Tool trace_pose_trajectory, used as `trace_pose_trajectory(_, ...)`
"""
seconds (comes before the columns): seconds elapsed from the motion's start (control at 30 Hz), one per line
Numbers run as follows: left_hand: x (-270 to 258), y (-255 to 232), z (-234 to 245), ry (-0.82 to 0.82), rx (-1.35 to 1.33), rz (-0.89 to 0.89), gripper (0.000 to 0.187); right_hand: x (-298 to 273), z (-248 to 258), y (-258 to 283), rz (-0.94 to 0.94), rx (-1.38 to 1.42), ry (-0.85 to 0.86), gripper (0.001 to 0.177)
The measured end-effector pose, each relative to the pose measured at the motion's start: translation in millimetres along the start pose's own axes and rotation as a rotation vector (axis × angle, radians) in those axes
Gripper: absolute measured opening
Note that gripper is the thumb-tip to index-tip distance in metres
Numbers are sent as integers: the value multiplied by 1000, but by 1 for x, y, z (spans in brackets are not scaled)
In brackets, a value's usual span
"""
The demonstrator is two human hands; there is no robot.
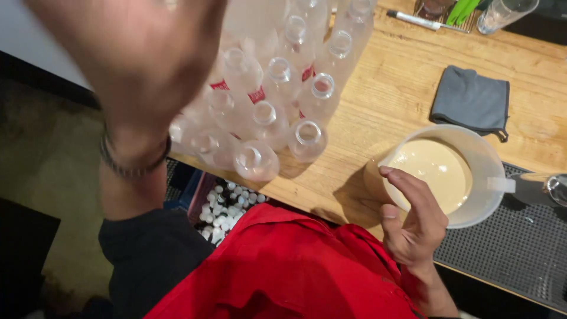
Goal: Filling plastic bottles with a beverage and mixing ingredients in a pitcher on a scale.
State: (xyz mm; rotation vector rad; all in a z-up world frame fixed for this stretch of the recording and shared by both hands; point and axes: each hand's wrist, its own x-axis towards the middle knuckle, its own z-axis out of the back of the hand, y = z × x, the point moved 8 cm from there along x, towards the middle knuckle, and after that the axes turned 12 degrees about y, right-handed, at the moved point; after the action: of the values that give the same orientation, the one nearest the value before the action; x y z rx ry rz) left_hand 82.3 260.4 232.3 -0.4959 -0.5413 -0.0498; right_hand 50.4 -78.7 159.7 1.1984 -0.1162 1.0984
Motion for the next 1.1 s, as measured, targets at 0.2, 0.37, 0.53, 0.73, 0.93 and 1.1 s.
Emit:
trace_pose_trajectory(0.2, -106, -203, -17, -51, -271, -23, 40, -50, 16, -16, -62, 95, 120, 33)
trace_pose_trajectory(0.37, -159, -222, -103, -73, -428, 5, 41, -136, 32, -52, -40, 130, 1, 29)
trace_pose_trajectory(0.53, -186, -198, -178, -52, -393, 44, 41, -180, 69, -108, -187, 25, -335, 40)
trace_pose_trajectory(0.73, -183, -187, -201, -50, -267, 27, 40, -120, 80, -132, -419, 249, -345, 67)
trace_pose_trajectory(0.93, -171, -188, -205, -46, -337, 42, 36, -74, 69, -168, -481, 829, -328, 75)
trace_pose_trajectory(1.1, -165, -191, -193, 4, -261, 92, 40, -97, 70, -228, -601, 1312, -429, 68)
